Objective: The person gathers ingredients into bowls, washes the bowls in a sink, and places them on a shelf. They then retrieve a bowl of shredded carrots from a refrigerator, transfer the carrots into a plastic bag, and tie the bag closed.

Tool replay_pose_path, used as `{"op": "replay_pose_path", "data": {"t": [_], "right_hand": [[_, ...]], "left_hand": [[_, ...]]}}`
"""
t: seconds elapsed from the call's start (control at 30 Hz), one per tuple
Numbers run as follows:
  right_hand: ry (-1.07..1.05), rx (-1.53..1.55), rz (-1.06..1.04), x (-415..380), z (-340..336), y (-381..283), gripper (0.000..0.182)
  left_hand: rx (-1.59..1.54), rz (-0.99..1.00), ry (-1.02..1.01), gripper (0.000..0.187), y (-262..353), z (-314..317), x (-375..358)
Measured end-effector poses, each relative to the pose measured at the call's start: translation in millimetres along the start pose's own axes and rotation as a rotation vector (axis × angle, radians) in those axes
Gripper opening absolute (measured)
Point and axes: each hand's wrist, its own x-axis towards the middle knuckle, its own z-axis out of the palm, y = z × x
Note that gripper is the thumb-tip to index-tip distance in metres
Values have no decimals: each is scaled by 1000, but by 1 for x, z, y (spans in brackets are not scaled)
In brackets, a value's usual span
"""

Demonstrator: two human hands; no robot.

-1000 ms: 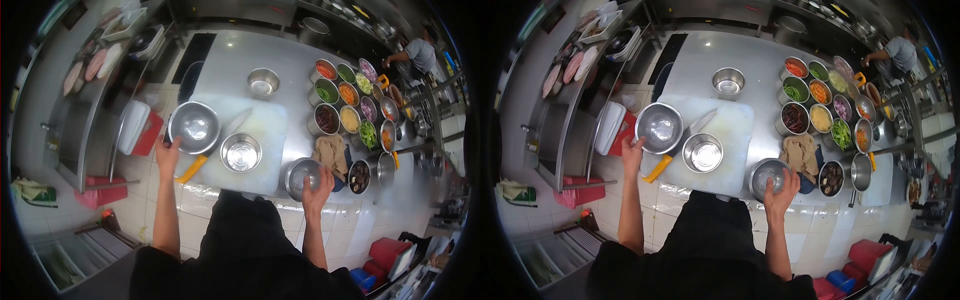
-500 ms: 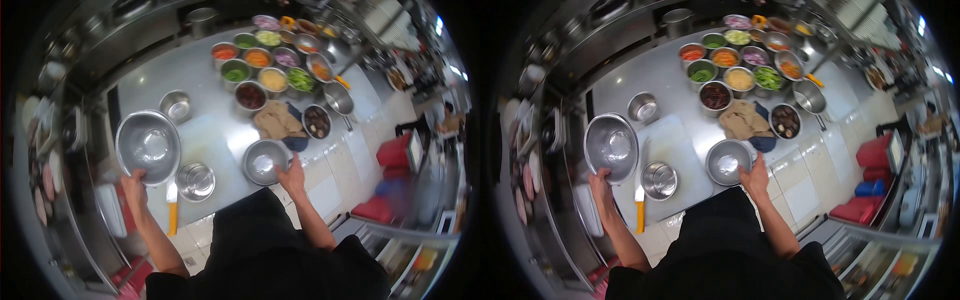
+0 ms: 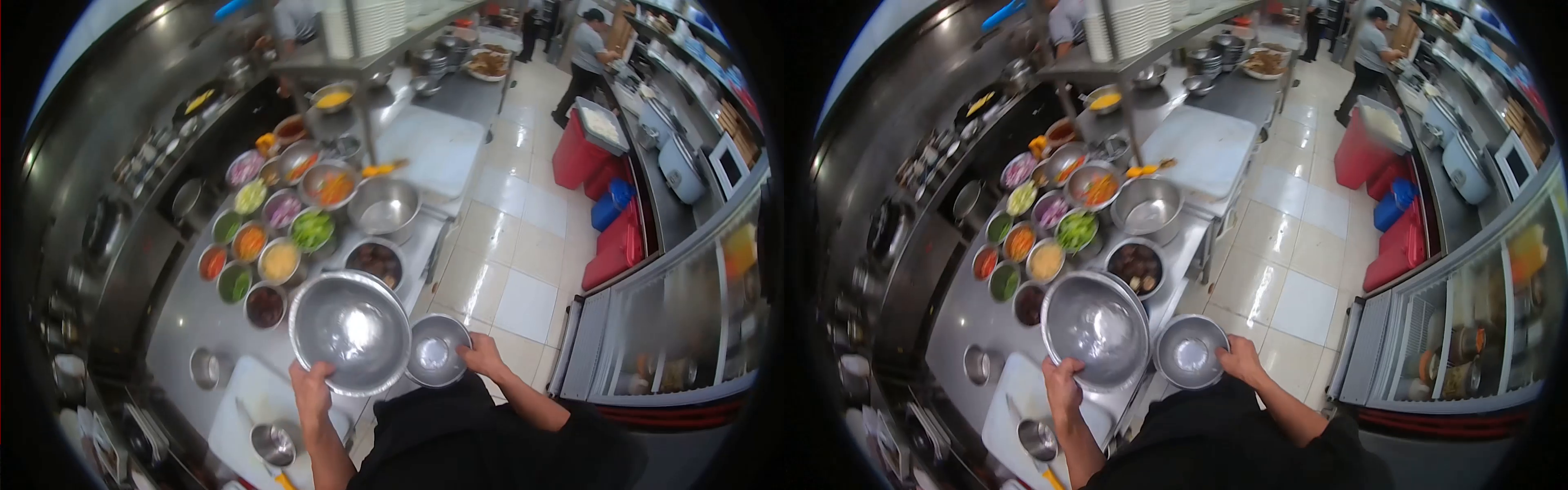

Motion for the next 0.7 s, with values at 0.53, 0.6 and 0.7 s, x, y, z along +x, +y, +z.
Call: {"op": "replay_pose_path", "data": {"t": [0.53, 0.6, 0.7], "right_hand": [[503, 323, 208, 223, -238, 125, 22], [592, 406, 210, 262, -261, 125, 17], [581, 476, 257, 310, -305, 119, 13]], "left_hand": [[-55, -255, -86, 21, -5, 297, 75], [-80, -181, -45, 20, -10, 320, 92], [-52, -236, 4, 22, -28, 351, 133]]}}
